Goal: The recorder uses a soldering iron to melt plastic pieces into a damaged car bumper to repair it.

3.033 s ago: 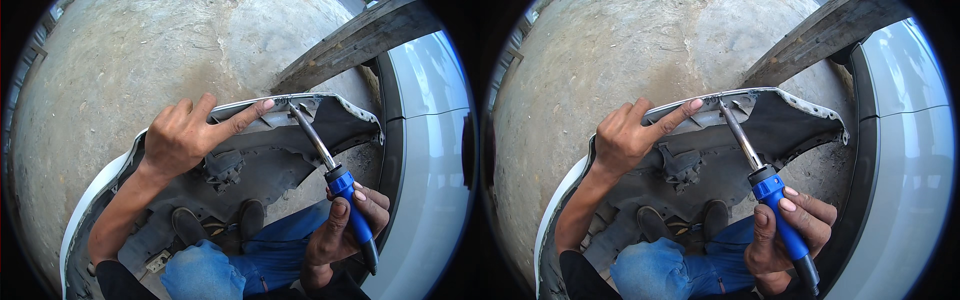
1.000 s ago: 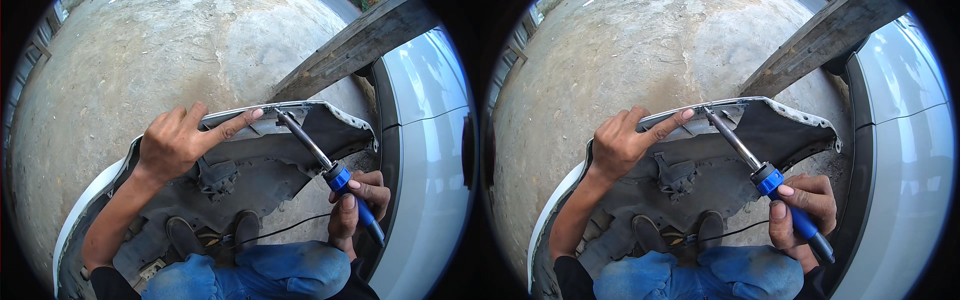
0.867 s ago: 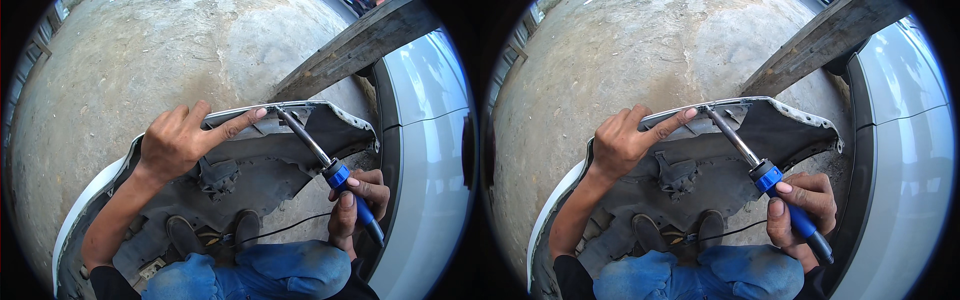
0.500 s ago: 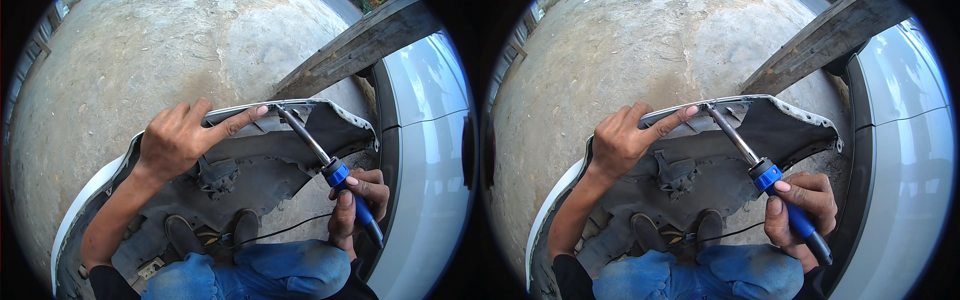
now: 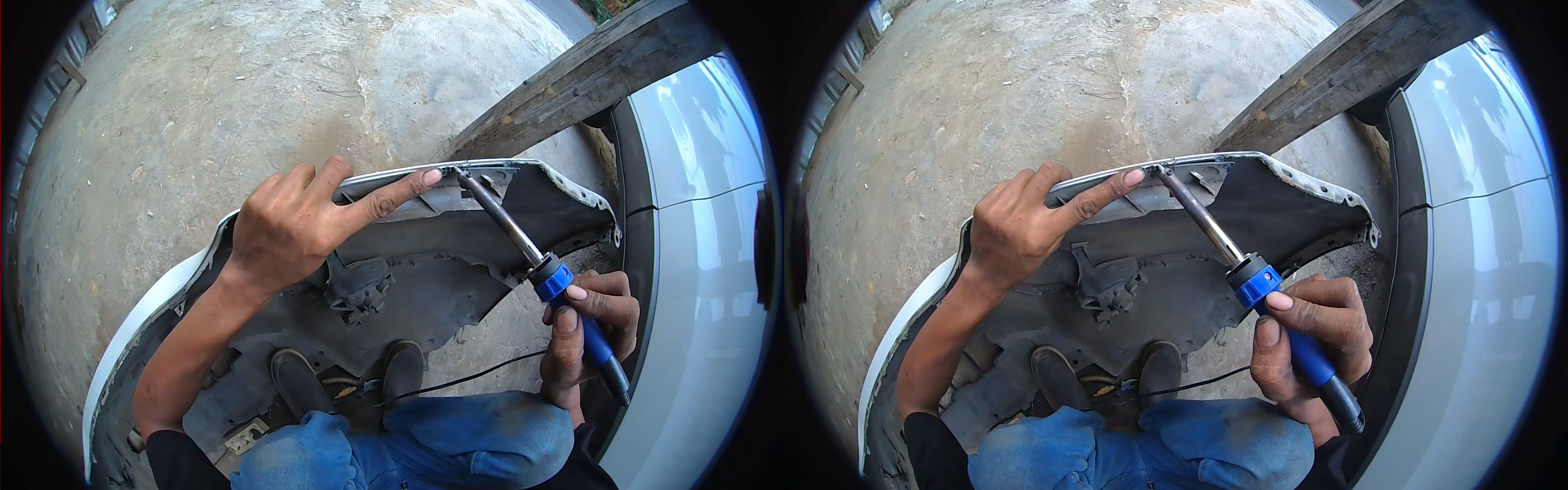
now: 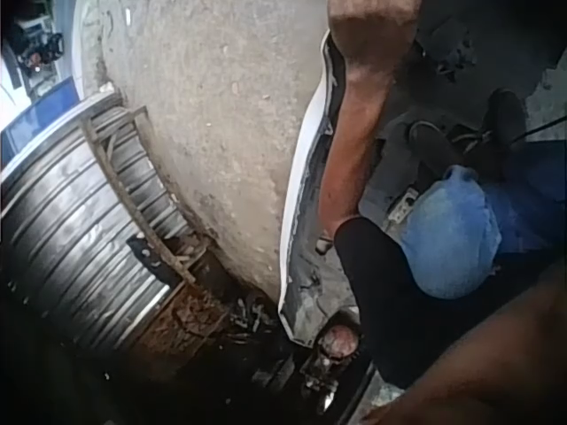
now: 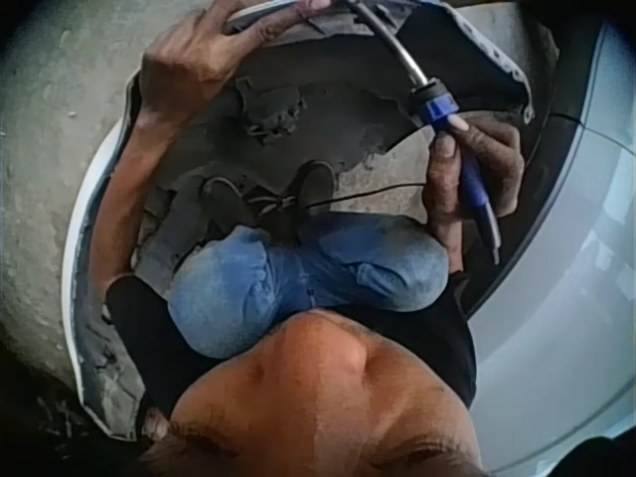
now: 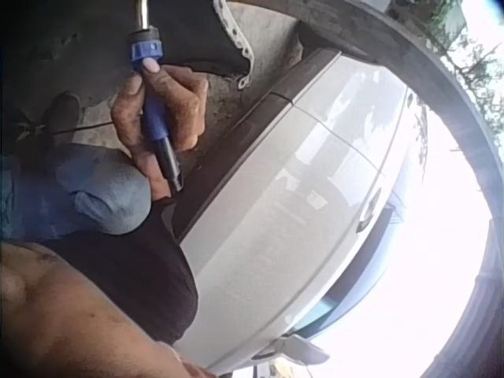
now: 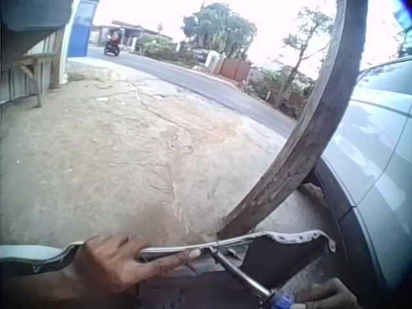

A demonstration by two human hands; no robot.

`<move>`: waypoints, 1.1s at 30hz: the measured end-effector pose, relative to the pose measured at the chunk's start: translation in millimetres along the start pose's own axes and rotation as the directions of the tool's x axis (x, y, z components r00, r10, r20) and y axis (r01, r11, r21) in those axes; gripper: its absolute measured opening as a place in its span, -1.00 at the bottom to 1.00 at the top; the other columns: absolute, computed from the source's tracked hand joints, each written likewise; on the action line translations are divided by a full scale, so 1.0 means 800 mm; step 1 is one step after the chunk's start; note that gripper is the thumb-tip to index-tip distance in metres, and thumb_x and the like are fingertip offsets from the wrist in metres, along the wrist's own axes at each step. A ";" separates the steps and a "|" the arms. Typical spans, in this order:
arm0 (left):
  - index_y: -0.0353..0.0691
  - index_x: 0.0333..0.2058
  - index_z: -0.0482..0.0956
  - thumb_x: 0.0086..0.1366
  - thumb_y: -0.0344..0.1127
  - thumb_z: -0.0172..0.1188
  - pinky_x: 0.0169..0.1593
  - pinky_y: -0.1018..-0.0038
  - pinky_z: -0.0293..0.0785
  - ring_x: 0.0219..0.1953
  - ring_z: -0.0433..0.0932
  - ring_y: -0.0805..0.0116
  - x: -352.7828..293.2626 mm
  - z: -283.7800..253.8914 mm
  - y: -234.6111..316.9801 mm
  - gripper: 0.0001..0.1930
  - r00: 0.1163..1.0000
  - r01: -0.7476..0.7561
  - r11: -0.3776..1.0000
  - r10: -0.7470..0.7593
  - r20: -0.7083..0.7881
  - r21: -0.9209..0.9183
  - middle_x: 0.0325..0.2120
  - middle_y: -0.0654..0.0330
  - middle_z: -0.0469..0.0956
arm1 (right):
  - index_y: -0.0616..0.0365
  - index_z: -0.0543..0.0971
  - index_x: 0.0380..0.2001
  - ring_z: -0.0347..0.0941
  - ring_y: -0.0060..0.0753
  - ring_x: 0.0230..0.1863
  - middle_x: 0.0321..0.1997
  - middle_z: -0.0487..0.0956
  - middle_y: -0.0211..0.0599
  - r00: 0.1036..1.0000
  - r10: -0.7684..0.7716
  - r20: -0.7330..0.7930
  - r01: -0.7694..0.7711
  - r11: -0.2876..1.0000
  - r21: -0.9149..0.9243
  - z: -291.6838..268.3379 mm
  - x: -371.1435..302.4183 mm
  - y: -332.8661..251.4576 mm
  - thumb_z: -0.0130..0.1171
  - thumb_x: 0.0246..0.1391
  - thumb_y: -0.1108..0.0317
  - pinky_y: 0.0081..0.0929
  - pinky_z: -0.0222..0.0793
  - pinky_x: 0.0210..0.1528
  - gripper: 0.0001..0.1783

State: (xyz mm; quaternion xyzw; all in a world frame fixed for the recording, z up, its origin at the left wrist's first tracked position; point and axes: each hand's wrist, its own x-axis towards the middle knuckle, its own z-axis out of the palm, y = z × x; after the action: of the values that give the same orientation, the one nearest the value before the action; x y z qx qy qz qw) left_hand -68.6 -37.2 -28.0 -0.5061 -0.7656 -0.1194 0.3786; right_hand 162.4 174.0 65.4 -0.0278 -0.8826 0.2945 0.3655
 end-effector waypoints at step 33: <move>0.58 0.32 0.52 0.24 -0.45 0.27 -0.49 0.41 0.47 -0.53 0.47 0.40 0.005 -0.009 0.006 -0.25 0.997 0.045 0.998 -0.043 0.060 -0.033 -0.45 0.31 0.49 | 0.08 0.55 -0.22 0.48 -0.56 -0.52 -0.35 0.50 -0.26 0.999 -0.029 0.014 0.029 1.000 -0.010 0.006 0.000 0.005 0.39 0.19 0.17 -0.51 0.51 -0.43 -0.72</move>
State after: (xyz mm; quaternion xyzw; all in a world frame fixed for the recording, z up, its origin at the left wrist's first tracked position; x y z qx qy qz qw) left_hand -62.0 -36.3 -21.2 -0.4990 -0.7852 -0.1260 0.3444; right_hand 158.5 174.6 60.6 -0.0148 -0.8869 0.2851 0.3633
